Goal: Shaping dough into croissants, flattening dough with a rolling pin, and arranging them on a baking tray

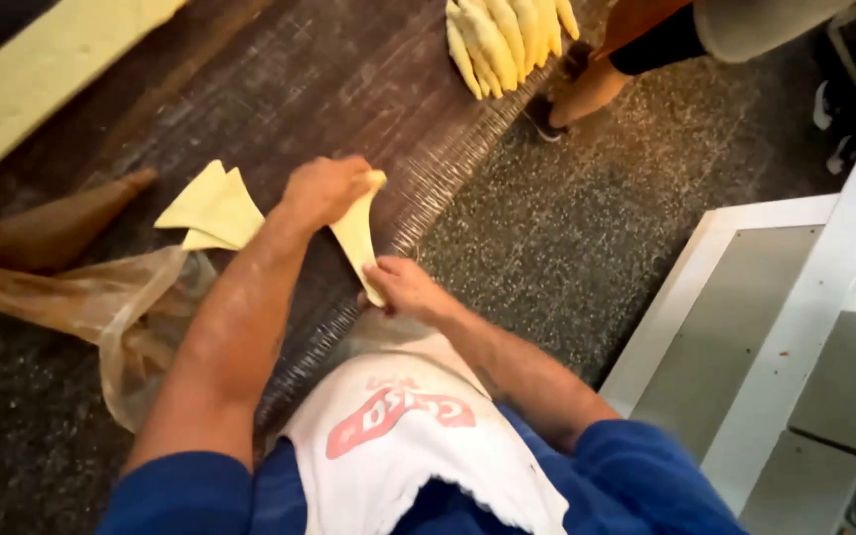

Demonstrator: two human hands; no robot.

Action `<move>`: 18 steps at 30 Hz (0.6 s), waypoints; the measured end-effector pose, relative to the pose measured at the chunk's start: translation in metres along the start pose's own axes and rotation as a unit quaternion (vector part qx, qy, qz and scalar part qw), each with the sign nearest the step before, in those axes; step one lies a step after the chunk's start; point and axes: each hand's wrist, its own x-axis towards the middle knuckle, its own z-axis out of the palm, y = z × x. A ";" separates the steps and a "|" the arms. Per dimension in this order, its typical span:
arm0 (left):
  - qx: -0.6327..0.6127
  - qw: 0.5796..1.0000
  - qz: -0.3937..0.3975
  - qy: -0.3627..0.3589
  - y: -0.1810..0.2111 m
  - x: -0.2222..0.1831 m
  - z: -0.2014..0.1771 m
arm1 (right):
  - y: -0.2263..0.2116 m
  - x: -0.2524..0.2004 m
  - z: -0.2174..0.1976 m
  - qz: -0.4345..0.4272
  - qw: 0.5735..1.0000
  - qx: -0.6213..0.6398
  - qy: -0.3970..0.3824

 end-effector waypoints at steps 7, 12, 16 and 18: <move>0.063 0.993 0.015 -0.094 -0.019 -0.027 -0.018 | -0.069 0.073 -0.063 -0.346 0.876 -0.335 -0.013; 0.174 0.969 0.060 0.163 -0.069 -0.016 0.020 | -0.006 0.143 -0.104 -0.328 0.866 -0.357 0.126; 0.261 0.862 0.132 0.414 -0.063 0.020 0.048 | -0.003 0.160 -0.142 -0.470 0.689 -0.472 0.287; 0.222 0.874 0.086 0.425 -0.019 -0.005 0.035 | -0.034 0.146 -0.141 -0.467 0.693 -0.476 0.274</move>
